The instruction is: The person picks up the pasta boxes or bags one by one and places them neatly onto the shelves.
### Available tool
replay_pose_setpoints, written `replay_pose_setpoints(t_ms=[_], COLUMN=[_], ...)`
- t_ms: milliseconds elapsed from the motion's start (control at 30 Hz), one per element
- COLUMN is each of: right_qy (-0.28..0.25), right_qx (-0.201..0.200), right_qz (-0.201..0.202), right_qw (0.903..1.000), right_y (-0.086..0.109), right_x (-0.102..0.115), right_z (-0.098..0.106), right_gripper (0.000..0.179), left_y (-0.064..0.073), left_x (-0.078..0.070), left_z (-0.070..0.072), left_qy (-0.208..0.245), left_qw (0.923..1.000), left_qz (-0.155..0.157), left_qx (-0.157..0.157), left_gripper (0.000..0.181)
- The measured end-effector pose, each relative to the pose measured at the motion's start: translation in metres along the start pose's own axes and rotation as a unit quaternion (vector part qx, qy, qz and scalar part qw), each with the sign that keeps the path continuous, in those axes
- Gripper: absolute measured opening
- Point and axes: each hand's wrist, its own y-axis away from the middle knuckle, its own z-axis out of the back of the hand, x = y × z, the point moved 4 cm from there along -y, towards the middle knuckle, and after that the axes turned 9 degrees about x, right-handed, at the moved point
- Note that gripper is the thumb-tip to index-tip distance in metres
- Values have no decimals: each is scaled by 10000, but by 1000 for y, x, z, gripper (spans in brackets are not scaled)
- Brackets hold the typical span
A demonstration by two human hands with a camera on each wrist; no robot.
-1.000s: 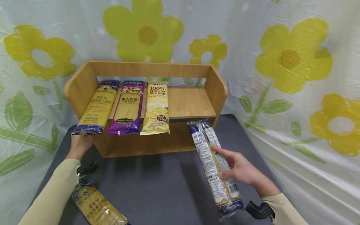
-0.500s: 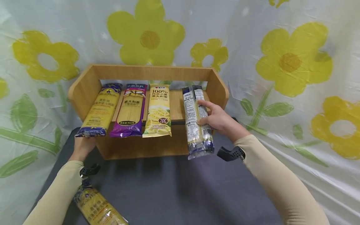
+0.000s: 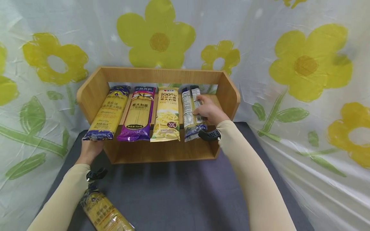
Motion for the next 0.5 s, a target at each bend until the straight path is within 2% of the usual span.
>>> replay_pose_setpoints(t_ms=[300, 500], right_qy=[18, 519], right_qx=[-436, -788], right_qz=[-108, -13], right_qw=[9990, 9955], right_y=[-9, -1], right_x=[-1, 6], right_z=[-1, -5], right_gripper=[78, 82], left_y=[-1, -1], left_x=[1, 1], left_z=[-2, -1], left_qy=[113, 31], left_qw=[9999, 9998], left_qz=[75, 196], left_qx=[22, 79], left_gripper=[46, 49])
